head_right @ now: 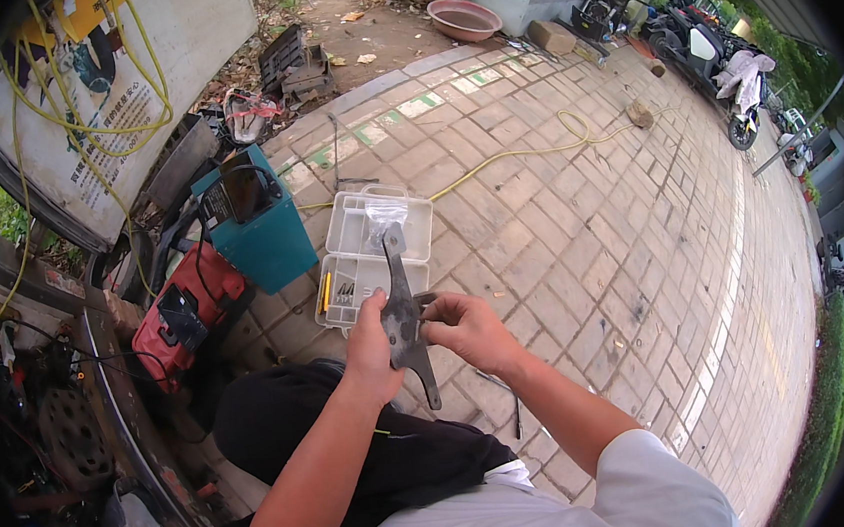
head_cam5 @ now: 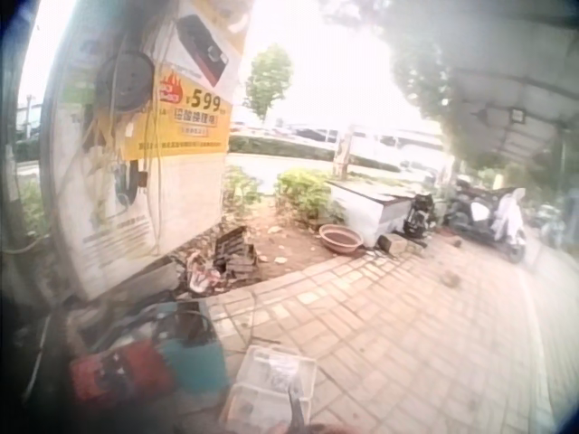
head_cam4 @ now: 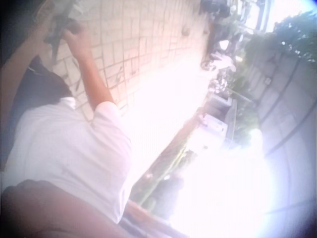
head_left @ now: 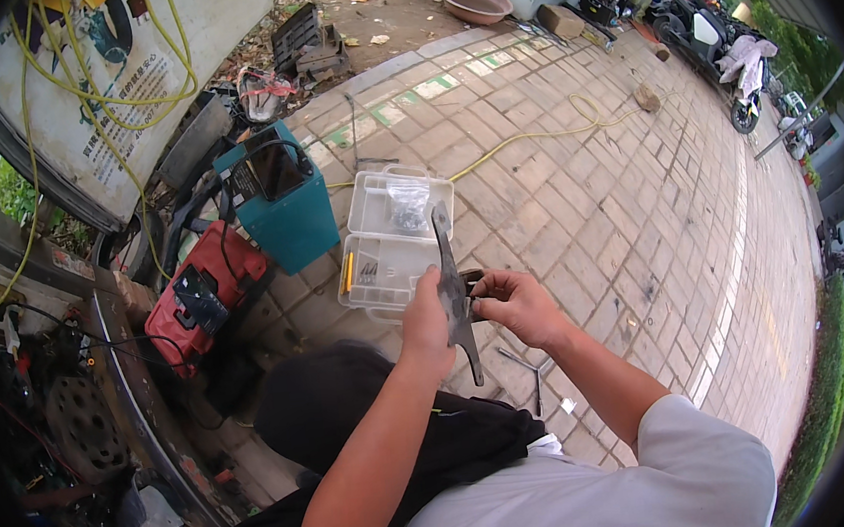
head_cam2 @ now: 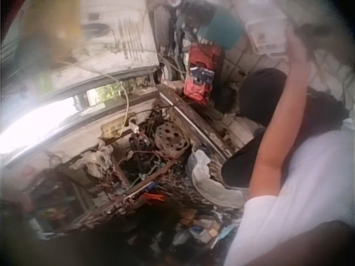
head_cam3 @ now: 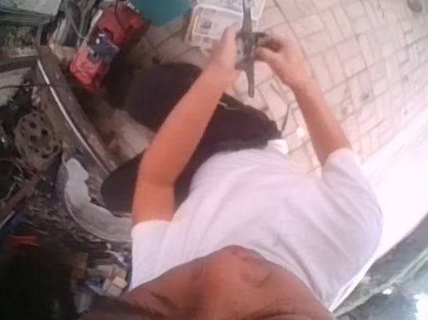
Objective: The person uses pliers to bend a metal bracket, then positions it on a curved metal fender. They select fasteners from a plastic box and use a cordless impact driver to secure the bracket to the fender with multiple screws.
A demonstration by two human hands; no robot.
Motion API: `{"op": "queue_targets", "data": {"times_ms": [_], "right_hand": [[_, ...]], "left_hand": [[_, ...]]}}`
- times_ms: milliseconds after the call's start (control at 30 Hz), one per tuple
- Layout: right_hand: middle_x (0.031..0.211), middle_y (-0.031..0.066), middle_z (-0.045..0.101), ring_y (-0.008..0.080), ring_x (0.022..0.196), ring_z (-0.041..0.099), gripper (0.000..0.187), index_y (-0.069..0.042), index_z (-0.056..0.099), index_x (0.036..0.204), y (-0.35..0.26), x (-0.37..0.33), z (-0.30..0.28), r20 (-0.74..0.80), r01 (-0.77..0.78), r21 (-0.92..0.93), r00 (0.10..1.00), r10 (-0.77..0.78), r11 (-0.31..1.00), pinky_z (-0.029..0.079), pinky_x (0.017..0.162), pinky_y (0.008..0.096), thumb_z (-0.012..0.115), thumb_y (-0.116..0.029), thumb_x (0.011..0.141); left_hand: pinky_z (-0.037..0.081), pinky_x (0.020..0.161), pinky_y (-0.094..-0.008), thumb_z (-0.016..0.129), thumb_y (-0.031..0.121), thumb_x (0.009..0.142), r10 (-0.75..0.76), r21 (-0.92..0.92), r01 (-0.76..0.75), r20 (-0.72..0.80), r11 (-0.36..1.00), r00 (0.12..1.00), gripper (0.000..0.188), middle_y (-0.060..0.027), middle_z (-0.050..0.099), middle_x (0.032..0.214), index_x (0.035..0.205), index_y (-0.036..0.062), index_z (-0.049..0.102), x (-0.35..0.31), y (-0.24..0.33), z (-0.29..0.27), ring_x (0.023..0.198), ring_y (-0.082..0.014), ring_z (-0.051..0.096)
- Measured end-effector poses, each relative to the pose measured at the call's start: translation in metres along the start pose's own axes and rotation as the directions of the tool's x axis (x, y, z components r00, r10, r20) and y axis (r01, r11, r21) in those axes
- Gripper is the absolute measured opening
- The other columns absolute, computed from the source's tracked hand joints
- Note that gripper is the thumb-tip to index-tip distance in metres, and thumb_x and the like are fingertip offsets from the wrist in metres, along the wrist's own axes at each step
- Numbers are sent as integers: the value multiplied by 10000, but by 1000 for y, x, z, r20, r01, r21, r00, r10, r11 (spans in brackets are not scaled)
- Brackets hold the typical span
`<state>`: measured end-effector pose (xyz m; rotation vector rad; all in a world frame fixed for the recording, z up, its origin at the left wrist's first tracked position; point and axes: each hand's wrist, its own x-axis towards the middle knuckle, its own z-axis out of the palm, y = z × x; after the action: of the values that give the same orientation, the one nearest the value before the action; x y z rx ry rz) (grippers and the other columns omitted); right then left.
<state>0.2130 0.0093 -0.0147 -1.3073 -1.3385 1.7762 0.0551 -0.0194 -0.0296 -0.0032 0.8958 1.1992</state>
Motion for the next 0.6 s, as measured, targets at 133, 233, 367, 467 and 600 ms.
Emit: {"op": "queue_targets", "data": {"times_ms": [133, 233, 367, 467, 600], "right_hand": [[902, 93, 695, 162, 792, 670, 176, 64, 663, 997, 45, -1, -29, -145, -49, 134, 987, 69, 990, 571, 762, 315, 667, -42, 855], [897, 113, 702, 178, 758, 680, 188, 70, 673, 991, 96, 0, -63, -282, -75, 112, 954, 105, 991, 579, 723, 325, 665, -48, 846], [849, 121, 707, 196, 725, 693, 223, 79, 698, 951, 178, 14, -118, -466, -160, -70, 878, 109, 985, 577, 685, 328, 684, -85, 802], [817, 138, 724, 213, 730, 706, 259, 58, 722, 910, 241, 41, -141, -562, -303, -278, 821, 102, 911, 574, 696, 342, 718, -153, 759], [845, 176, 738, 252, 771, 727, 316, 5, 752, 886, 315, 66, -144, -609, -474, -509, 788, 88, 719, 571, 730, 364, 733, -247, 697]], "left_hand": [[397, 1053, -351, 480, 545, 1002, -50, 251, 53, -21, 966, 999, 656, -115, 570, 1350, 1388, 17, 532, 11, -22, 10, 1245, -213, 528], [7, 1206, -489, 417, 579, 1012, 31, 400, -25, -9, 916, 999, 774, -160, 374, 1569, 1476, -40, 404, 10, -17, 11, 1499, -252, 230], [-53, 1187, -569, 390, 587, 1006, 211, 353, -187, -32, 917, 977, 823, -166, 290, 1620, 1517, -53, 315, -1, 11, 8, 1532, -266, 163], [-54, 1186, -577, 393, 578, 1005, 253, 370, -222, -38, 902, 967, 813, -168, 301, 1614, 1518, -47, 312, -17, 25, 5, 1534, -266, 156], [-58, 1181, -592, 402, 580, 1000, 245, 378, -192, -97, 905, 965, 798, -167, 323, 1602, 1509, -32, 340, -24, 30, 0, 1530, -264, 175]]}}
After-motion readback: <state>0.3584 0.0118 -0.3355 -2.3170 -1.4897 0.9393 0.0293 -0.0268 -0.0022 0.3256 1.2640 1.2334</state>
